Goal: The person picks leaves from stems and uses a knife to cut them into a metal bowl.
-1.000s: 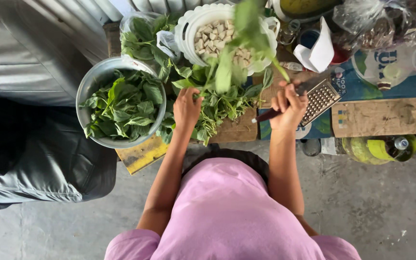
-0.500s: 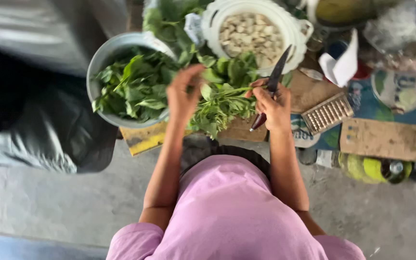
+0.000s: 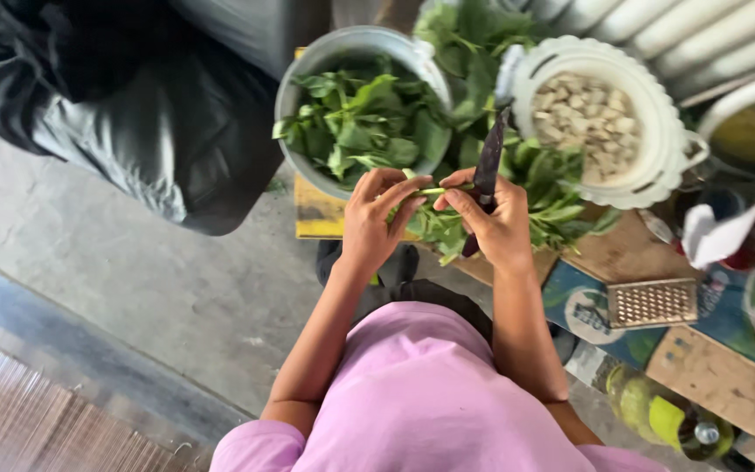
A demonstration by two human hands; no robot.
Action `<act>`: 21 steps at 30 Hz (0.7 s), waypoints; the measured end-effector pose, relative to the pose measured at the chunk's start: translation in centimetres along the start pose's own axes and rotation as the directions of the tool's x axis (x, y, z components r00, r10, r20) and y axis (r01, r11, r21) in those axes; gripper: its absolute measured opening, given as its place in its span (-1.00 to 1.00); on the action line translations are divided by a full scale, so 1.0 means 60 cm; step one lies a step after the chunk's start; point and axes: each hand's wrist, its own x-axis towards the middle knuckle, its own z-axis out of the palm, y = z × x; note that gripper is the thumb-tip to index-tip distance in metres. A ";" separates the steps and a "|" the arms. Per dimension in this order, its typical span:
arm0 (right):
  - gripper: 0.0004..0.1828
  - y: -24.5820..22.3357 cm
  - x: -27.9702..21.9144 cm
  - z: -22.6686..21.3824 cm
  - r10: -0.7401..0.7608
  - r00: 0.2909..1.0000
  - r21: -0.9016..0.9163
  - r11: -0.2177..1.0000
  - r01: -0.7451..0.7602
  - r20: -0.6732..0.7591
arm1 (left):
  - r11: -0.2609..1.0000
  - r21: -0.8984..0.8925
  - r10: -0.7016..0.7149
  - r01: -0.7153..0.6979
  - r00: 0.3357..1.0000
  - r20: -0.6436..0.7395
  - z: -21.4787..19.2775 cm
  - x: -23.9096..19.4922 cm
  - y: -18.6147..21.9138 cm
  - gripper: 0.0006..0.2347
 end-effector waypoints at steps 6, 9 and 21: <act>-0.61 -0.010 0.032 0.116 -0.077 0.995 0.141 0.986 0.085 -0.059 | 0.974 -0.204 -0.125 0.103 0.987 -0.099 -0.064 0.027 -0.115 -0.83; -0.60 0.003 0.043 0.168 -0.033 0.991 0.132 0.990 0.050 -0.131 | 0.792 -0.553 -0.323 0.259 0.946 -0.019 -0.113 0.058 -0.193 -0.85; -0.67 0.042 0.005 0.392 -0.173 0.829 -0.231 0.971 0.055 -0.532 | 0.113 -0.843 -0.391 0.525 0.804 0.448 -0.212 0.114 -0.336 -0.70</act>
